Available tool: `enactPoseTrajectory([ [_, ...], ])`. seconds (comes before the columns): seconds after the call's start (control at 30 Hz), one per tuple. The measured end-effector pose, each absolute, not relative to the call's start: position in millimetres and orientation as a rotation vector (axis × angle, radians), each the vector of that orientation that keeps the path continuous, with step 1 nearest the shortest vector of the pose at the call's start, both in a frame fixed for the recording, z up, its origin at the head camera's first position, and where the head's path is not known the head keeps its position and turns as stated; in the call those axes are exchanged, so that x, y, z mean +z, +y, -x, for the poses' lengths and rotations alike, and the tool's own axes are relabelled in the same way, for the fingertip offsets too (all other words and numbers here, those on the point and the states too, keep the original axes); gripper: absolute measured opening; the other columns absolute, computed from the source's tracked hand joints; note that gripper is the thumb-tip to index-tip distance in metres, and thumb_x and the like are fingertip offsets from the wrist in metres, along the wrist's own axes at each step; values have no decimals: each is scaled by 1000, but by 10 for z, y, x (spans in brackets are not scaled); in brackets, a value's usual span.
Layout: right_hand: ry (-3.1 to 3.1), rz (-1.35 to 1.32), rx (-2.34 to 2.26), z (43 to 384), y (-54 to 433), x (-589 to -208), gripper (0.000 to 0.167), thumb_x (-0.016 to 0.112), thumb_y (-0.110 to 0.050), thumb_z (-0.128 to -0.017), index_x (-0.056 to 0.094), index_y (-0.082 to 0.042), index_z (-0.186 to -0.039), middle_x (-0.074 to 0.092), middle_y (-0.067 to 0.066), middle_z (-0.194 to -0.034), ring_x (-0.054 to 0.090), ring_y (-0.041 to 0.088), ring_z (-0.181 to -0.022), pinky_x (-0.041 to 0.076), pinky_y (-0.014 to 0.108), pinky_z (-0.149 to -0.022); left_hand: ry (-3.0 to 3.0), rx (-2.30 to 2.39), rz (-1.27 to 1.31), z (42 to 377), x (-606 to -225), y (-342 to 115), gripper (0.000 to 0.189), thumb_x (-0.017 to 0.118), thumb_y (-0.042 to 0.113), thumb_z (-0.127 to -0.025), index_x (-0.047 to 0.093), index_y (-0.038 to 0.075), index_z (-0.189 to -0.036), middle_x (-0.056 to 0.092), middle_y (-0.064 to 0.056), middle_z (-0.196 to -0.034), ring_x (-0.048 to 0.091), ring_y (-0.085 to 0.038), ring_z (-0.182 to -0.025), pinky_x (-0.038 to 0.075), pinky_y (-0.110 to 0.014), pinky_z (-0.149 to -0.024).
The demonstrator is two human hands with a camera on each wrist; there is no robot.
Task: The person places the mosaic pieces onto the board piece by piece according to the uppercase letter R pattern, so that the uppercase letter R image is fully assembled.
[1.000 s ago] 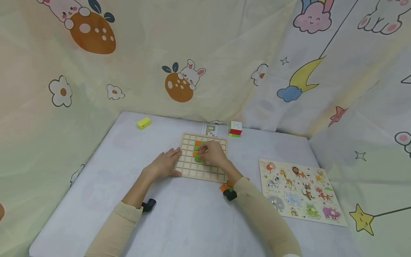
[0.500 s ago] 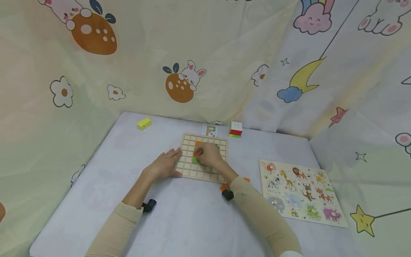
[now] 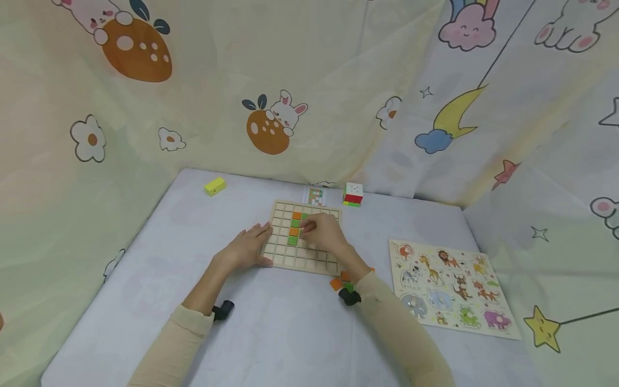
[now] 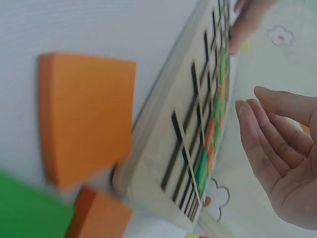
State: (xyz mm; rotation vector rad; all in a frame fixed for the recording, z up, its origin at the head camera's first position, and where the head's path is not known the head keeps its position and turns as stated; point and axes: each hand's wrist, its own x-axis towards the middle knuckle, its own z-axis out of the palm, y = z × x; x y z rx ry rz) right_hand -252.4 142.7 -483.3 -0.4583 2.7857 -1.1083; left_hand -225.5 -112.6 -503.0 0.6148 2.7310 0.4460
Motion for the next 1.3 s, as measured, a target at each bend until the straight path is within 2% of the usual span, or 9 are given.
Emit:
enactPoseTrajectory([
  [0.57, 2828, 374, -1023, 2166, 1946, -4734, 30, 85, -8, -87, 77, -4, -115, 75, -1, -87, 70, 14, -80, 60, 34, -74, 2728, 443, -612, 2236, -4982, -1144, 103, 83, 43, -87, 29, -1, -163, 22, -17, -172, 18, -41, -158, 19, -63, -126],
  [0.73, 2825, 325, -963, 2069, 2073, -4769, 31, 86, -9, -86, 77, -8, -116, 75, -3, -87, 69, 12, -80, 59, 32, -74, 2723, 446, -621, 2236, -4982, -1153, 102, 82, 43, -87, 29, -1, -162, 23, -18, -171, 18, -42, -158, 19, -64, -126],
  [1.07, 2759, 263, -856, 1885, 2287, -4821, 37, 90, -6, -80, 76, -8, -114, 74, 1, -92, 66, 12, -82, 59, 30, -76, 2716, 456, -642, 2233, -4981, -1138, 100, 81, 43, -89, 29, -2, -162, 23, -18, -171, 19, -42, -158, 20, -64, -125],
  [1.3, 2703, 261, -854, 1828, 2391, -4871, 39, 91, -3, -78, 75, -7, -113, 74, 1, -92, 65, 13, -81, 59, 29, -73, 2718, 463, -646, 2241, -4977, -1139, 100, 81, 42, -89, 30, -2, -162, 23, -18, -171, 20, -43, -157, 20, -64, -125],
])
